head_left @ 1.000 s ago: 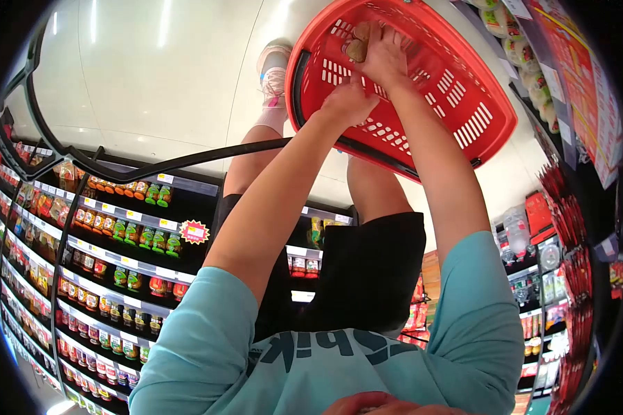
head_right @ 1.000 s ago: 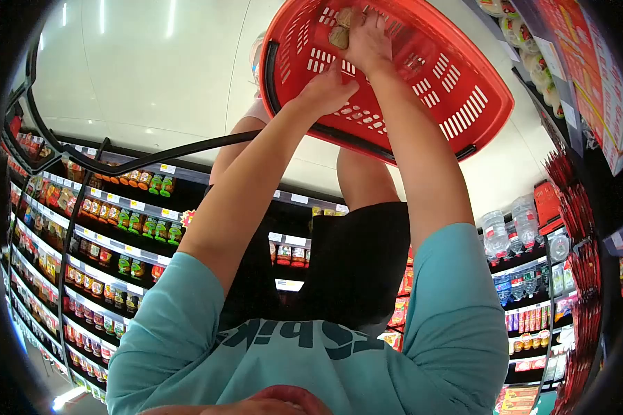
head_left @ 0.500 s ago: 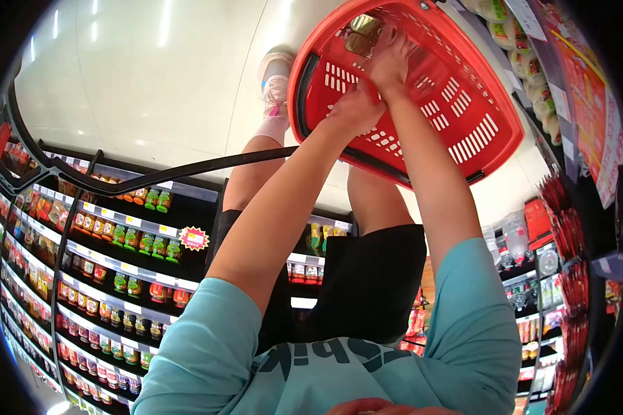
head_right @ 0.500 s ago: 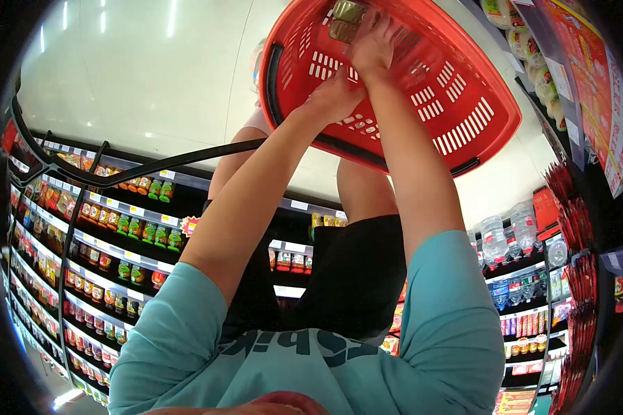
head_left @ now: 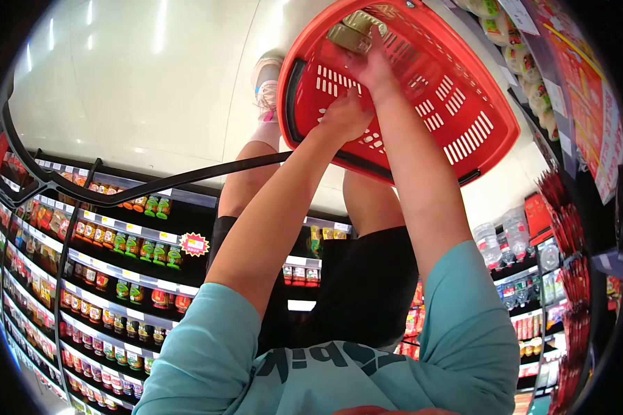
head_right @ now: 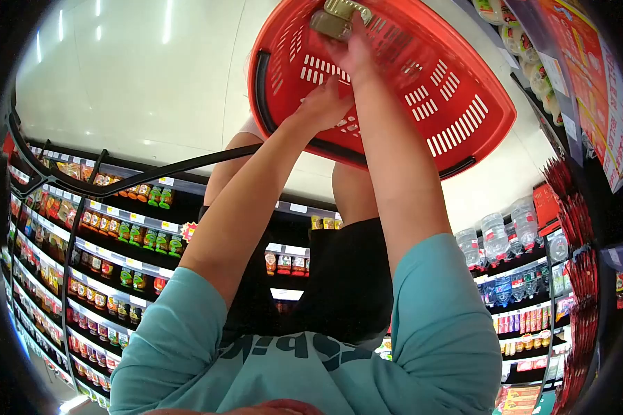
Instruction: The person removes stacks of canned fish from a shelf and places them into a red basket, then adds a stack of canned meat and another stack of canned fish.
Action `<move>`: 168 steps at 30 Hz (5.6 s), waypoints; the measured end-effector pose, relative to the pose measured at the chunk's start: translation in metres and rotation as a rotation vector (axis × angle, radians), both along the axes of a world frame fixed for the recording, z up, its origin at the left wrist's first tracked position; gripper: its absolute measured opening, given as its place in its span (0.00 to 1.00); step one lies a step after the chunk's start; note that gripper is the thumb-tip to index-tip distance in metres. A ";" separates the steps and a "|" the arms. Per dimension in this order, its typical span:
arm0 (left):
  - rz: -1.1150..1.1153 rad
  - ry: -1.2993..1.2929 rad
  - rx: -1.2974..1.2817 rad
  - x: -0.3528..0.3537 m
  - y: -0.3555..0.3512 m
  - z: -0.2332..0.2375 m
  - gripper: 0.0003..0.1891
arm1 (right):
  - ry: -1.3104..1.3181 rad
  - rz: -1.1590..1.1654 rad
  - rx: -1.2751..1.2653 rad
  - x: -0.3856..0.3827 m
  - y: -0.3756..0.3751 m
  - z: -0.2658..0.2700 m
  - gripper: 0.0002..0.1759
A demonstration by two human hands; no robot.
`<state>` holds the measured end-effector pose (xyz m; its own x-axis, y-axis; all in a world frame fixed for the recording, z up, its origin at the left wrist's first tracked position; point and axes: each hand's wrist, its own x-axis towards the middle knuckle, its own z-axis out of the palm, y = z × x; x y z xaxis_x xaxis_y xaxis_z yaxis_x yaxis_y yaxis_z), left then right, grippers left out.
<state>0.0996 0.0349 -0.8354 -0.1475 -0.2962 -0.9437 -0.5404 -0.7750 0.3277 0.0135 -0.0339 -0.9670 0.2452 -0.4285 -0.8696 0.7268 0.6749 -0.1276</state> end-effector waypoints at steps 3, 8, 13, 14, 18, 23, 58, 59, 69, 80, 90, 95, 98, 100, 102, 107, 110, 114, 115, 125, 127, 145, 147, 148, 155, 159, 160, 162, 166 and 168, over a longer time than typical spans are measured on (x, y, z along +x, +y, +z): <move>-0.100 0.016 -0.059 -0.005 0.013 -0.013 0.42 | -0.011 0.023 0.012 0.005 -0.004 0.000 0.28; -0.040 0.015 -0.010 -0.002 0.000 -0.004 0.38 | 0.047 0.080 -0.031 0.007 -0.003 0.008 0.29; 0.021 -0.013 -0.037 0.005 -0.004 -0.008 0.34 | 0.093 0.223 0.162 -0.004 0.002 0.002 0.39; 0.034 -0.015 -0.024 0.006 -0.006 -0.009 0.32 | 0.094 0.222 0.161 -0.006 0.003 0.001 0.39; 0.201 -0.011 -0.125 0.005 0.004 -0.022 0.29 | 0.188 0.187 0.258 -0.027 0.012 0.010 0.45; 0.463 -0.004 -0.076 0.007 -0.009 0.018 0.29 | 0.159 0.021 0.185 -0.050 0.040 0.042 0.48; -0.066 -0.082 -0.171 -0.051 0.096 0.331 0.44 | 0.170 0.188 0.182 -0.013 0.148 0.496 0.18; -0.048 -0.086 -0.143 -0.054 0.092 0.346 0.45 | 0.355 0.082 0.130 -0.008 0.152 0.509 0.13; -0.072 -0.074 -0.295 -0.083 0.055 0.446 0.45 | -0.177 0.088 -0.139 -0.062 0.126 0.557 0.29; -0.114 -0.152 -0.548 -0.110 -0.004 0.562 0.47 | -0.324 -0.017 -0.208 -0.099 0.079 0.640 0.16; -0.078 -0.132 -0.716 -0.121 -0.035 0.623 0.43 | -0.326 -0.150 -0.289 -0.102 0.027 0.667 0.15; -0.056 -0.195 -0.779 -0.122 -0.046 0.633 0.42 | -0.306 -0.100 -0.359 -0.097 0.013 0.688 0.16; -0.085 -0.195 -0.816 -0.122 -0.055 0.622 0.42 | -0.293 -0.076 -0.386 -0.097 0.009 0.698 0.16; -0.101 -0.185 -0.815 -0.124 -0.058 0.622 0.42 | -0.284 -0.062 -0.405 -0.097 0.004 0.704 0.16; -0.070 -0.207 -0.826 -0.126 -0.060 0.621 0.41 | -0.274 -0.046 -0.423 -0.101 0.003 0.709 0.17; -0.089 -0.158 -0.811 -0.112 -0.060 0.627 0.44 | -0.245 -0.016 -0.454 -0.101 0.008 0.714 0.17; -0.087 -0.116 -0.795 -0.091 -0.066 0.633 0.43 | -0.246 0.001 -0.470 -0.087 0.004 0.721 0.18; -0.032 -0.178 -0.828 -0.075 -0.093 0.610 0.42 | -0.268 0.100 -0.514 -0.066 -0.009 0.734 0.22; -0.031 -0.169 -0.830 -0.070 -0.104 0.598 0.42 | -0.259 0.100 -0.515 -0.061 -0.018 0.739 0.22; 0.403 0.693 -0.999 -0.008 -0.146 0.719 0.37 | 0.187 0.012 -0.868 0.016 -0.075 0.837 0.43; 0.314 0.664 -1.078 0.020 -0.129 0.778 0.37 | 0.255 -0.034 -1.082 0.035 -0.069 0.886 0.46; 0.280 0.726 -1.682 0.109 -0.133 0.882 0.37 | 0.488 0.178 -1.459 0.115 -0.069 1.006 0.55; 0.325 0.935 -1.444 0.110 -0.144 0.883 0.37 | 0.489 0.172 -1.439 0.117 -0.077 1.007 0.55; 0.339 0.932 -1.447 0.110 -0.145 0.883 0.36 | 0.488 0.168 -1.412 0.117 -0.080 1.006 0.55; 0.222 0.851 -1.561 0.109 -0.147 0.889 0.35 | 0.477 0.135 -1.243 0.114 -0.109 1.013 0.52; 0.406 0.940 -1.500 0.110 -0.165 0.876 0.34 | 0.580 -0.075 -1.248 0.108 -0.175 1.007 0.51; 0.441 0.903 -1.503 0.113 -0.174 0.878 0.34 | 0.622 -0.099 -1.310 0.108 -0.188 1.007 0.50; 0.499 0.825 -1.549 0.126 -0.180 0.886 0.33 | 0.796 -0.157 -1.512 0.119 -0.183 1.035 0.45; 0.557 0.808 -1.607 0.143 -0.189 0.890 0.32 | 0.697 -0.260 -1.784 0.136 -0.229 1.034 0.36; 0.570 0.709 -1.620 0.150 -0.188 0.893 0.31 | 0.927 -0.167 -1.706 0.138 -0.228 1.034 0.37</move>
